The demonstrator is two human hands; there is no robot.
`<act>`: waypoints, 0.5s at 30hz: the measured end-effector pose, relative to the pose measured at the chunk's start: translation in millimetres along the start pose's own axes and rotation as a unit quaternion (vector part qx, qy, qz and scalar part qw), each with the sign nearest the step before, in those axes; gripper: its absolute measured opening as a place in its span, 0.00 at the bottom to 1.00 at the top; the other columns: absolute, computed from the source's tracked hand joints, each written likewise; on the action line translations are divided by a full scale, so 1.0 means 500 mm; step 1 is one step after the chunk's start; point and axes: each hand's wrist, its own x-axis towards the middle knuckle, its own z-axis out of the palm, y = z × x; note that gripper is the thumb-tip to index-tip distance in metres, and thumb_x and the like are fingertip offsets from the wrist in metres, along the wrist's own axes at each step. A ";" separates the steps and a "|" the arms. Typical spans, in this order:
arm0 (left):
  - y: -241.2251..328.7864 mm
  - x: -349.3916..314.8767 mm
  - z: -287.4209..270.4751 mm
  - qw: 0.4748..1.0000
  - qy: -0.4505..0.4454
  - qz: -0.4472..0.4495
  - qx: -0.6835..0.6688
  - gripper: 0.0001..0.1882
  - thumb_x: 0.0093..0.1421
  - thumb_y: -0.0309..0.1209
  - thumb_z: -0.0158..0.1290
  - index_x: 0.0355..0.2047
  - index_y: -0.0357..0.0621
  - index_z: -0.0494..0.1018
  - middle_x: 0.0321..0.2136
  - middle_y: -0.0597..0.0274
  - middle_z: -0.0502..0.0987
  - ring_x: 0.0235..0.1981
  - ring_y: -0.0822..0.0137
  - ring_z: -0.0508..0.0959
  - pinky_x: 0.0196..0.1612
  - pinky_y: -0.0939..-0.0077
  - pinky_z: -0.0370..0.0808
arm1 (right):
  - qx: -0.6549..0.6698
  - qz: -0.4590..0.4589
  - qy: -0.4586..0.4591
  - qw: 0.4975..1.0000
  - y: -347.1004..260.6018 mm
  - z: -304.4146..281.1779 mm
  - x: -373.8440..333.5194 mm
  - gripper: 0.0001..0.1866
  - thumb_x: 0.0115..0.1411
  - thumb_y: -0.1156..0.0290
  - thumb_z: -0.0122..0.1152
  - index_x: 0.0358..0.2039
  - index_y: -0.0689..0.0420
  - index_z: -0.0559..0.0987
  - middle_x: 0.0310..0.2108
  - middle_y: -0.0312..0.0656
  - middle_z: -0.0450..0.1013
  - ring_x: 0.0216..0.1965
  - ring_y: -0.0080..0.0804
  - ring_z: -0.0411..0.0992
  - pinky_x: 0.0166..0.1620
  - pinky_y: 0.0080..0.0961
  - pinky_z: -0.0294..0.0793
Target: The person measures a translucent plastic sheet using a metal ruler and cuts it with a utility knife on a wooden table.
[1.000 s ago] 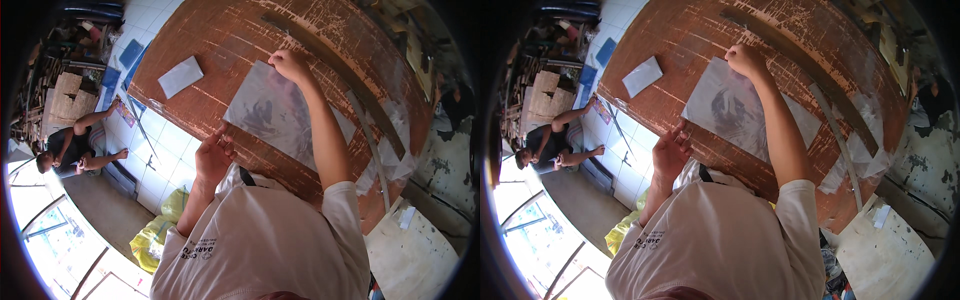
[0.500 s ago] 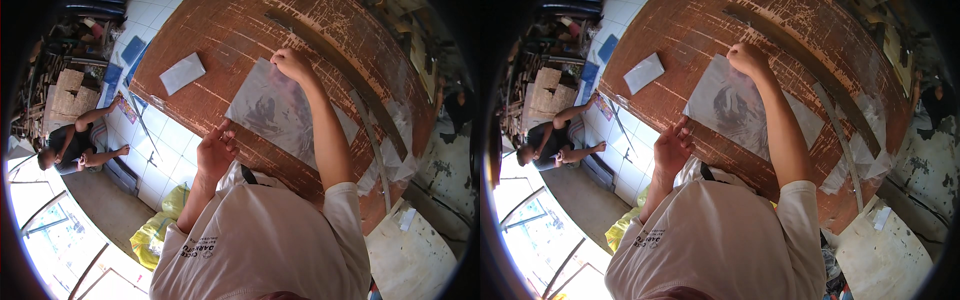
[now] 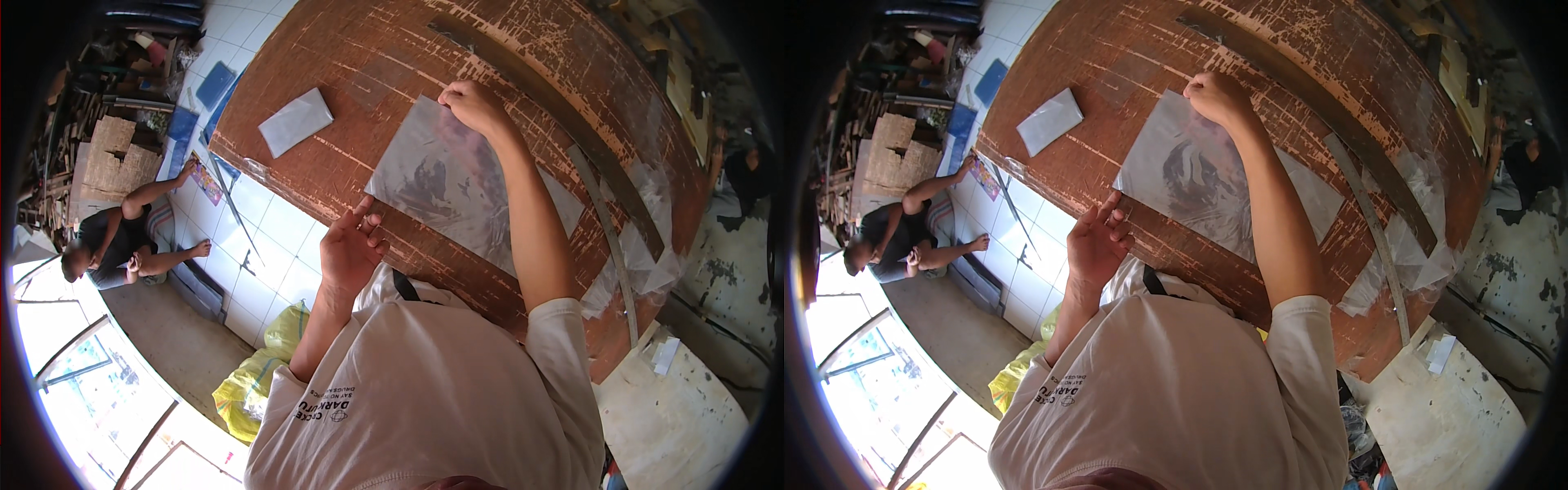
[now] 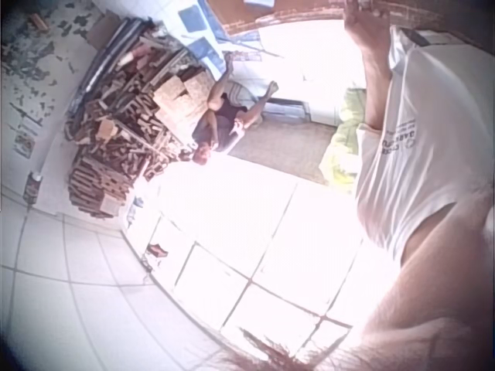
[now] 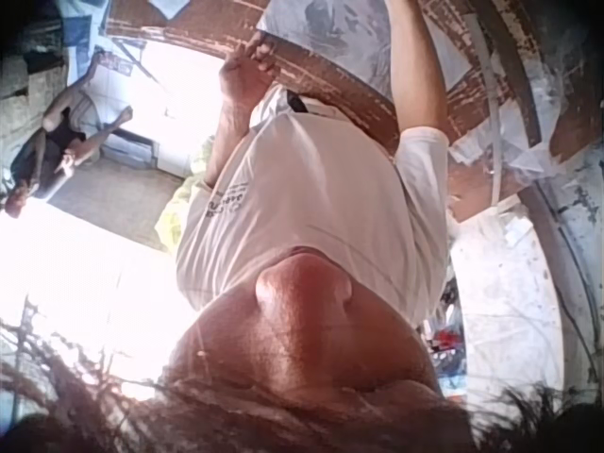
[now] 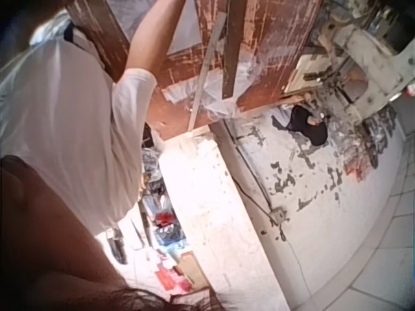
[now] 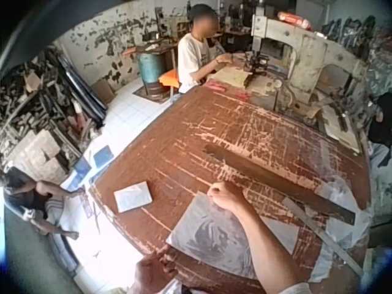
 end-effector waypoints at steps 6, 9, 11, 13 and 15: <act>0.002 0.001 -0.007 1.000 -0.020 -0.006 -0.008 0.23 0.69 0.41 0.45 0.60 0.44 0.67 0.37 0.62 0.77 0.28 0.69 0.68 0.36 0.69 0.68 | -0.012 -0.007 0.004 1.000 -0.003 0.002 -0.004 0.15 0.61 0.63 0.52 0.38 0.51 0.86 0.36 0.44 0.83 0.41 0.40 0.81 0.47 0.37 0.77; 0.005 0.004 -0.011 1.000 -0.026 -0.012 -0.013 0.23 0.69 0.41 0.45 0.60 0.44 0.68 0.38 0.62 0.77 0.28 0.69 0.68 0.37 0.69 0.68 | -0.008 -0.012 0.004 1.000 0.004 0.003 -0.001 0.15 0.61 0.64 0.51 0.38 0.51 0.86 0.37 0.43 0.83 0.42 0.39 0.81 0.47 0.37 0.77; 0.006 0.000 -0.010 1.000 -0.025 -0.010 -0.014 0.23 0.69 0.41 0.45 0.60 0.44 0.68 0.38 0.62 0.77 0.28 0.68 0.68 0.37 0.69 0.68 | 0.000 -0.011 0.005 1.000 -0.004 0.001 -0.006 0.15 0.61 0.64 0.51 0.38 0.51 0.86 0.38 0.42 0.83 0.42 0.39 0.80 0.48 0.36 0.77; 0.007 -0.001 -0.010 1.000 -0.025 -0.010 -0.016 0.23 0.69 0.41 0.45 0.60 0.44 0.68 0.38 0.62 0.77 0.29 0.68 0.67 0.37 0.69 0.68 | 0.008 -0.009 0.006 1.000 -0.006 0.000 -0.008 0.15 0.61 0.65 0.51 0.39 0.51 0.86 0.38 0.42 0.83 0.43 0.39 0.80 0.48 0.36 0.77; 0.007 0.000 -0.013 1.000 -0.025 -0.004 -0.013 0.23 0.69 0.41 0.45 0.60 0.44 0.68 0.38 0.63 0.77 0.29 0.68 0.68 0.37 0.69 0.67 | 0.023 -0.010 -0.002 1.000 -0.004 0.002 -0.004 0.15 0.62 0.64 0.52 0.40 0.51 0.86 0.39 0.41 0.83 0.44 0.38 0.80 0.49 0.36 0.77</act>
